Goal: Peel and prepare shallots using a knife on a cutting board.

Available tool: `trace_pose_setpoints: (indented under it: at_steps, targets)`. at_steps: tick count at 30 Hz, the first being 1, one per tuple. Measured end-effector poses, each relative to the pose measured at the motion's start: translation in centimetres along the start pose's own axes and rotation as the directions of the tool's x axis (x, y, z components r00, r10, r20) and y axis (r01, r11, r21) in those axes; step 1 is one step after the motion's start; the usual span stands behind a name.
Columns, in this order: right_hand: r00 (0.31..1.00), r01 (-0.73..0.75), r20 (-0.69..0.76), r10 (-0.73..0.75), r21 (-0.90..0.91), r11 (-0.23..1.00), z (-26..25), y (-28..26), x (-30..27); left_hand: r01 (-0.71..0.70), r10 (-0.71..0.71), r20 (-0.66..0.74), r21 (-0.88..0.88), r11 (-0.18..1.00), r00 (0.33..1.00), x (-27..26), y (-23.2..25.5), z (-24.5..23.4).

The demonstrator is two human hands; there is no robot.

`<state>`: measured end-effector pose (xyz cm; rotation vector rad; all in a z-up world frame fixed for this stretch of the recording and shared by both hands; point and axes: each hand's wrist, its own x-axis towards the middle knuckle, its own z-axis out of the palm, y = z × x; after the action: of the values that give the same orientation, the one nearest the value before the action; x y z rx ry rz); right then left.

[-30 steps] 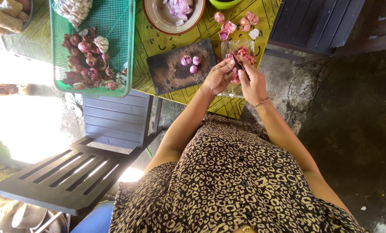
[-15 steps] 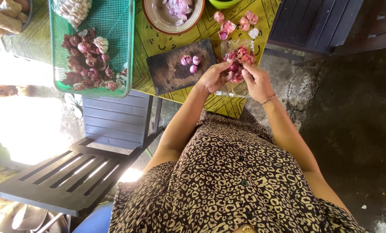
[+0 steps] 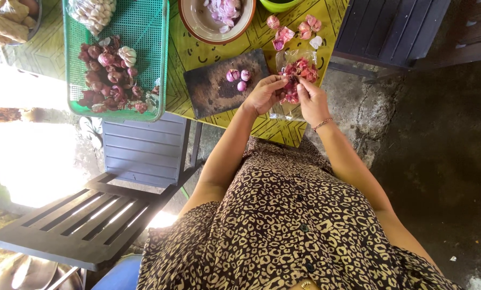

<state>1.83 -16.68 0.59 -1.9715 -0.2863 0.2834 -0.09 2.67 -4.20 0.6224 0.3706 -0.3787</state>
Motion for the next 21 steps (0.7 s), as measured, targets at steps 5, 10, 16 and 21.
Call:
trace_pose_setpoints:
  at_steps: [5,10,16,21]
  targets:
    - [0.983,-0.181,-0.043,0.177,-0.107,0.978,-1.0,-2.5,0.6,-0.004,0.004,0.062,-0.015,1.000,0.998,-1.2,0.3,1.1]
    - [0.994,0.092,-0.050,-0.099,-0.126,0.988,-1.1,3.2,1.6,0.021,-0.016,0.090,-0.051,0.998,0.996,-2.8,1.5,2.9]
    - [0.979,-0.201,-0.004,0.202,-0.089,0.975,-1.2,0.7,1.6,0.031,-0.016,0.150,-0.100,0.995,0.989,-3.5,2.5,3.2]
    - [0.994,0.087,0.051,-0.100,0.210,0.974,-1.7,-1.3,1.3,-0.049,0.064,0.147,-0.102,0.994,0.987,-2.5,1.4,1.5]
